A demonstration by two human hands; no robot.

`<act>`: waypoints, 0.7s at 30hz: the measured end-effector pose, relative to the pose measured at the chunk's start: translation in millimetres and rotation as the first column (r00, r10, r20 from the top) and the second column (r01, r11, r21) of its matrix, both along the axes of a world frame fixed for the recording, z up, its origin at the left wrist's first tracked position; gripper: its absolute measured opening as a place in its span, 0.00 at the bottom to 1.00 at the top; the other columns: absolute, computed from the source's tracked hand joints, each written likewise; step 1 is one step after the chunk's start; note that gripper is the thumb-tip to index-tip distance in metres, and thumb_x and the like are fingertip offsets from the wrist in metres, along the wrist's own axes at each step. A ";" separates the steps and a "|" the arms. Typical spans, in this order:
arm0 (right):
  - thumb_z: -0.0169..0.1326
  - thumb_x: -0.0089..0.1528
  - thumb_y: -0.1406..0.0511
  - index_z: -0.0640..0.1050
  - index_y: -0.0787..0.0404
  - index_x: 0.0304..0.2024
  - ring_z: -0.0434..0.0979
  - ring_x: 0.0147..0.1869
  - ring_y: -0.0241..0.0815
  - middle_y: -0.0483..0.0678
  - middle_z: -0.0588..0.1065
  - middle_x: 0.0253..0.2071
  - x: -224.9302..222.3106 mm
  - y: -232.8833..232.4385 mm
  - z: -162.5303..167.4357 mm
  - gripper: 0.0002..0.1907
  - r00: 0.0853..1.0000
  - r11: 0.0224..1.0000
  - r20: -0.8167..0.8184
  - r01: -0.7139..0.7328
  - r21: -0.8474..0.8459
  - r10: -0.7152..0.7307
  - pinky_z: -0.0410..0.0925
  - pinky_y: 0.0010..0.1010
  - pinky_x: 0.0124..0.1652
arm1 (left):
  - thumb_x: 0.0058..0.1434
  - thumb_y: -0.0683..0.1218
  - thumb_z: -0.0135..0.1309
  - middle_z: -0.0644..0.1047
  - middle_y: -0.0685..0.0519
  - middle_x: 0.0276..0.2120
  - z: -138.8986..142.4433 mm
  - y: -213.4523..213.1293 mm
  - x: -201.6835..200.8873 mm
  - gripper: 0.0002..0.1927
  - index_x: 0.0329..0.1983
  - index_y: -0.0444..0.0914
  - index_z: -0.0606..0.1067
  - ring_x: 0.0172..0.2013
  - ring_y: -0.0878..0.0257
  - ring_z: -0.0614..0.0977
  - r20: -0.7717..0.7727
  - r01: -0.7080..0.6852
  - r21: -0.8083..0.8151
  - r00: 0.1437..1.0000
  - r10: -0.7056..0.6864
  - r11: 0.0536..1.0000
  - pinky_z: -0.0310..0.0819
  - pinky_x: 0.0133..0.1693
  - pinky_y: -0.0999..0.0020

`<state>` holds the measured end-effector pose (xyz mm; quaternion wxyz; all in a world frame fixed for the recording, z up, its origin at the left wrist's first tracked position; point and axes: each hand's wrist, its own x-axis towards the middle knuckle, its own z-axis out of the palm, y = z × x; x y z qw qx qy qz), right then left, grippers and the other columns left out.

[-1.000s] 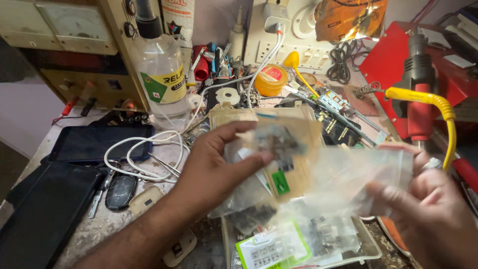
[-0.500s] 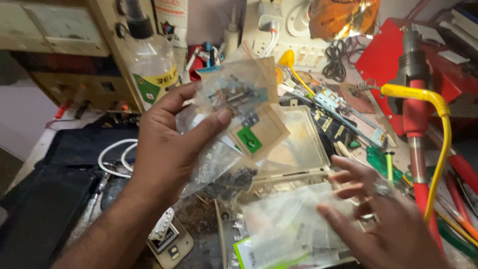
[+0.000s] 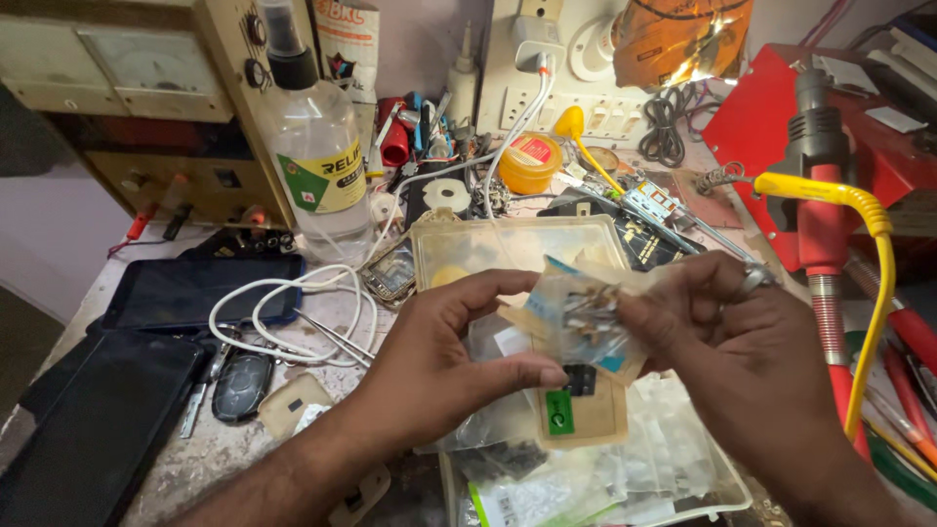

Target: The person selects a small black electronic component from a plastic bag and places it onto a green circuit board. They then use a soldering iron and tweezers to solder the component onto the board, applying flux and making precise connections.

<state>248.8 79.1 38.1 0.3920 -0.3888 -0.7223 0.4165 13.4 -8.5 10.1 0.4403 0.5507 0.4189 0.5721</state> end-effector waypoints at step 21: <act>0.60 0.64 0.62 0.88 0.64 0.44 0.78 0.34 0.35 0.46 0.80 0.33 69.0 0.8 -35.2 0.14 0.897 0.996 0.435 -0.086 0.012 0.072 0.75 0.24 0.33 | 0.55 0.40 0.65 0.84 0.48 0.43 22.6 5.8 -23.2 0.26 0.58 0.34 0.75 0.40 0.67 0.86 0.140 -0.345 0.098 0.933 0.330 0.933 0.85 0.40 0.72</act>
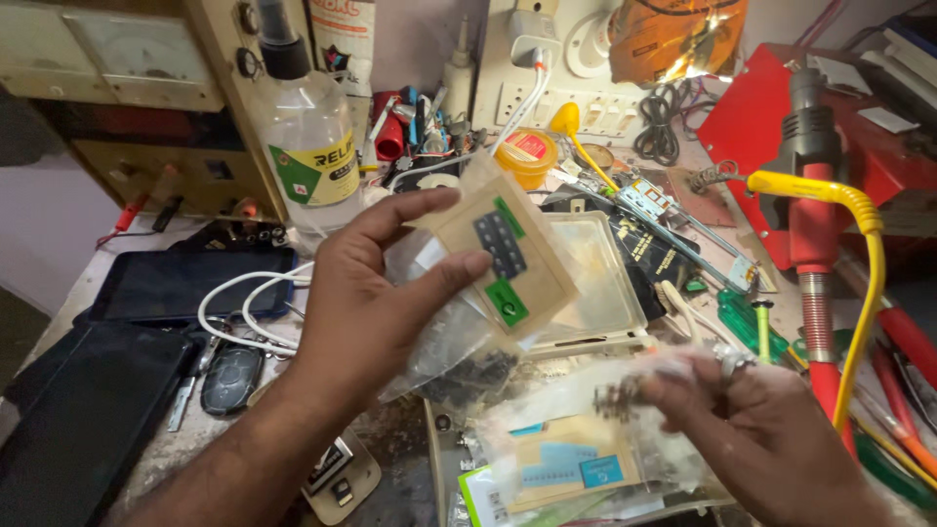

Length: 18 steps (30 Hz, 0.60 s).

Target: The person selects a small black electronic component from a plastic bag and places it onto a green circuit board. They then use a soldering iron and tweezers to solder the component onto the board, applying flux and making precise connections.

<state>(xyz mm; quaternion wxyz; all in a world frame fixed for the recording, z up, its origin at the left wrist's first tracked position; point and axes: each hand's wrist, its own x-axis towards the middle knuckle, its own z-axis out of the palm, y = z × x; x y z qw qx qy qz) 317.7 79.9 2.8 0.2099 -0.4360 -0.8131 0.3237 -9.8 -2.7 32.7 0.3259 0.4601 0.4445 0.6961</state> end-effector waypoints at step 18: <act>0.64 0.60 0.50 0.78 0.52 0.58 0.75 0.62 0.50 0.50 0.78 0.57 -63.3 -33.8 1.0 0.27 0.791 0.566 0.311 -0.600 0.566 0.527 0.63 0.46 0.60 | 0.58 0.40 0.65 0.84 0.49 0.46 1.9 -2.8 -1.1 0.24 0.58 0.32 0.75 0.42 0.69 0.85 0.070 -0.076 0.108 0.995 0.069 0.991 0.83 0.44 0.73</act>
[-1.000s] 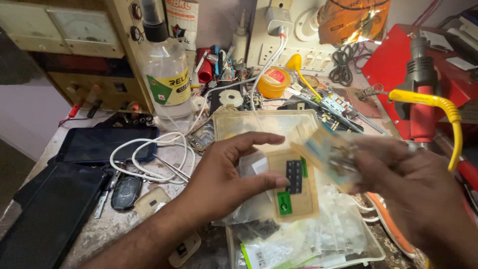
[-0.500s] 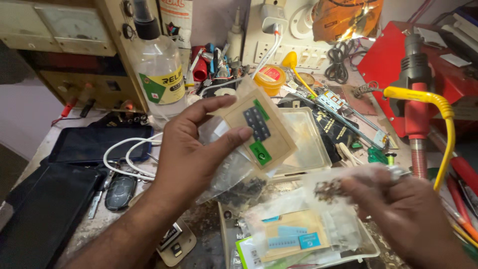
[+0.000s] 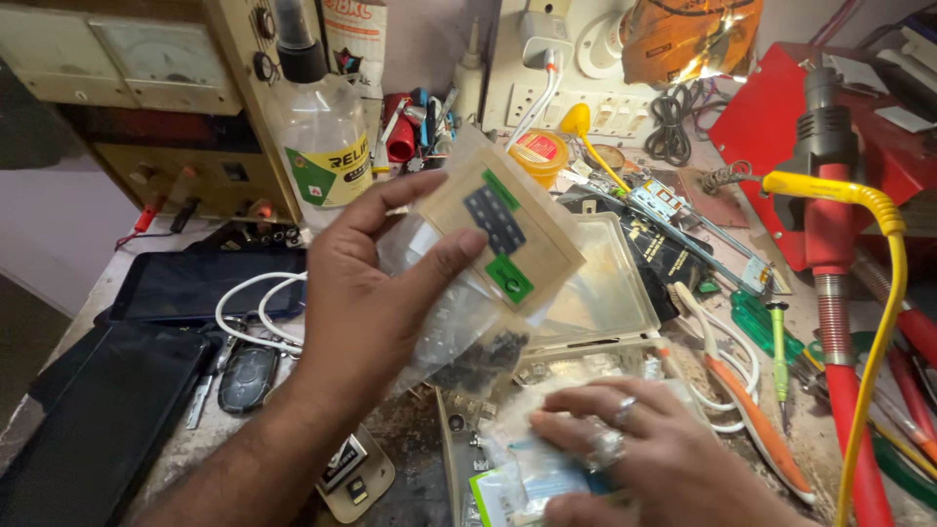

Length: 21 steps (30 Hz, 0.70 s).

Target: The person selects a small black electronic component from a plastic bag and places it onto a green circuit board. They then use a soldering iron and tweezers to solder the component onto the board, applying flux and making precise connections.

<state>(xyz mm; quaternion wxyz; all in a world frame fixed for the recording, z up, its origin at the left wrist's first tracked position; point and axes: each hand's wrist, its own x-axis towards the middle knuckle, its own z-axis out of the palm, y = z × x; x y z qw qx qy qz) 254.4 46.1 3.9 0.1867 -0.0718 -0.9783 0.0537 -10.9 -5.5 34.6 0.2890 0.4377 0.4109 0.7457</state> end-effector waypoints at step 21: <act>0.65 0.61 0.60 0.77 0.58 0.61 0.82 0.52 0.40 0.50 0.81 0.48 28.5 21.3 28.7 0.26 0.797 0.667 -0.057 0.461 -0.585 -0.601 0.78 0.33 0.50 | 0.55 0.43 0.68 0.84 0.50 0.41 -13.5 -2.2 20.1 0.26 0.58 0.35 0.76 0.39 0.70 0.84 -0.130 0.128 -0.116 0.981 -0.143 0.985 0.82 0.40 0.75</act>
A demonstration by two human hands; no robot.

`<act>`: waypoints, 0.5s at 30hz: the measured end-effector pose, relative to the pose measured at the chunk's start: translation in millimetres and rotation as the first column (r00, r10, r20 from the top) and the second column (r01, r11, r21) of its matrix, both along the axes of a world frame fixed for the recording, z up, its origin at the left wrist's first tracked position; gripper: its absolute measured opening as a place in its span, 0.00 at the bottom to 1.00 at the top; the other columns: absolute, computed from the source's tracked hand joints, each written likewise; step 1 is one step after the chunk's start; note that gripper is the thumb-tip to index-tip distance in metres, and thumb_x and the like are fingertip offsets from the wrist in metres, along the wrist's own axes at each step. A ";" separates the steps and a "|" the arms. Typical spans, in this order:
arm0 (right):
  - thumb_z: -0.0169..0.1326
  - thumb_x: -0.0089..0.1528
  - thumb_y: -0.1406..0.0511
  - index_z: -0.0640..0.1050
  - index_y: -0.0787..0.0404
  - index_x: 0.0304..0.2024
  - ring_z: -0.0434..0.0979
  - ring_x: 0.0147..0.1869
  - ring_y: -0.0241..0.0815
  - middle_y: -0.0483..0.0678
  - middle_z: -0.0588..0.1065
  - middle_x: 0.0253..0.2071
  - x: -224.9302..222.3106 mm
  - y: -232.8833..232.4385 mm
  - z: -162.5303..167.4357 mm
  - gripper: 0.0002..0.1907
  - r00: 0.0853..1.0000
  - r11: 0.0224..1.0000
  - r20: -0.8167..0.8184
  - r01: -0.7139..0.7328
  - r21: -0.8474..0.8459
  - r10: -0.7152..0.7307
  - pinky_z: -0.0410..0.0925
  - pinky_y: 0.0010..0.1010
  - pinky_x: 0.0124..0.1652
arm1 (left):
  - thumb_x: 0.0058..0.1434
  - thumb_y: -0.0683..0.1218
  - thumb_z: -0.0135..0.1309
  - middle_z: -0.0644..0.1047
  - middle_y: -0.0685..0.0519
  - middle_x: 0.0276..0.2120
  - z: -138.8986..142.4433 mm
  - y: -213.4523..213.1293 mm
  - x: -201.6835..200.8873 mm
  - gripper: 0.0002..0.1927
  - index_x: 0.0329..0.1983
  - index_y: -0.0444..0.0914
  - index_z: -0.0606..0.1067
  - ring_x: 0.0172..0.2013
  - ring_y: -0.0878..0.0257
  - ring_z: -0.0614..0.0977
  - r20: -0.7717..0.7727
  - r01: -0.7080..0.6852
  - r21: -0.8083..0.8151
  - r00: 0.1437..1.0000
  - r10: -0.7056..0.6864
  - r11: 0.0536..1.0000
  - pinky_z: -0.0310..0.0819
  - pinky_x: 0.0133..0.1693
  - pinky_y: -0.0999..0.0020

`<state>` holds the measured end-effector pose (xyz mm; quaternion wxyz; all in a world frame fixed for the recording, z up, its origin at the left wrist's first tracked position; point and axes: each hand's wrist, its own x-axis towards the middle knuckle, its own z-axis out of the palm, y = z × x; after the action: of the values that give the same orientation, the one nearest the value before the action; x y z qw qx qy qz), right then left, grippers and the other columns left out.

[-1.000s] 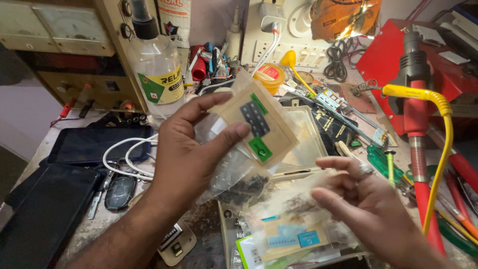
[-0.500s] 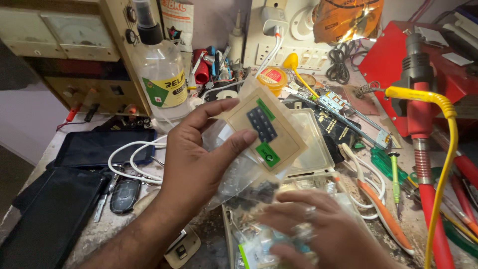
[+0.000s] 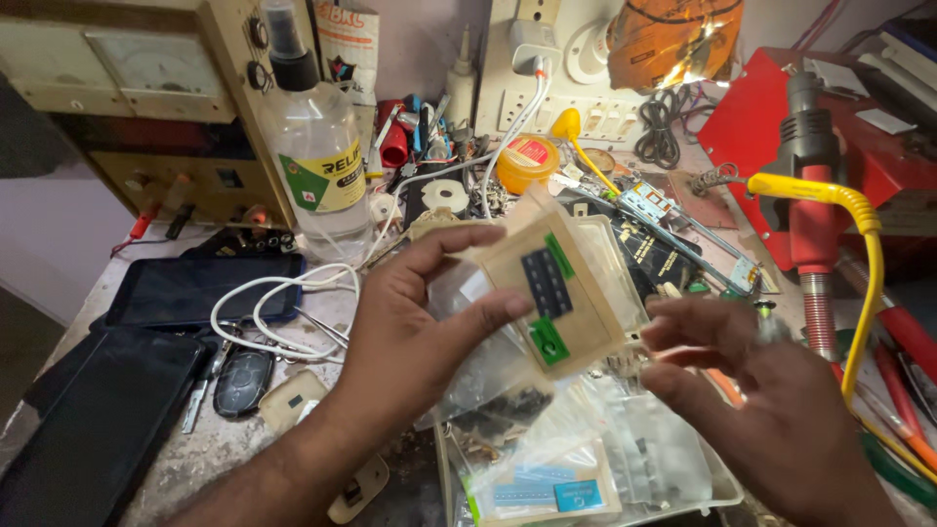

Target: The person selects a small black electronic component from a plastic bag and places it onto a green circuit board. They then use a soldering iron and tweezers to solder the component onto the board, applying flux and making precise connections.

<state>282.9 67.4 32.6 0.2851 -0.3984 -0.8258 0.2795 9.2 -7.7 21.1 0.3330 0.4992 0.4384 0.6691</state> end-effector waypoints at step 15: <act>0.63 0.63 0.64 0.81 0.66 0.47 0.79 0.44 0.42 0.53 0.82 0.40 39.5 38.9 -17.8 0.14 0.982 0.933 -0.163 -0.147 -0.328 0.097 0.71 0.38 0.45 | 0.52 0.45 0.68 0.86 0.50 0.39 -3.6 5.4 -1.7 0.23 0.52 0.36 0.79 0.37 0.68 0.87 0.061 0.081 -0.120 0.995 -0.075 0.989 0.85 0.39 0.72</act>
<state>322.4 106.3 14.8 0.2533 -0.3681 -0.7658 0.4625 7.5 -2.3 17.5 0.4009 0.4757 0.4491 0.6413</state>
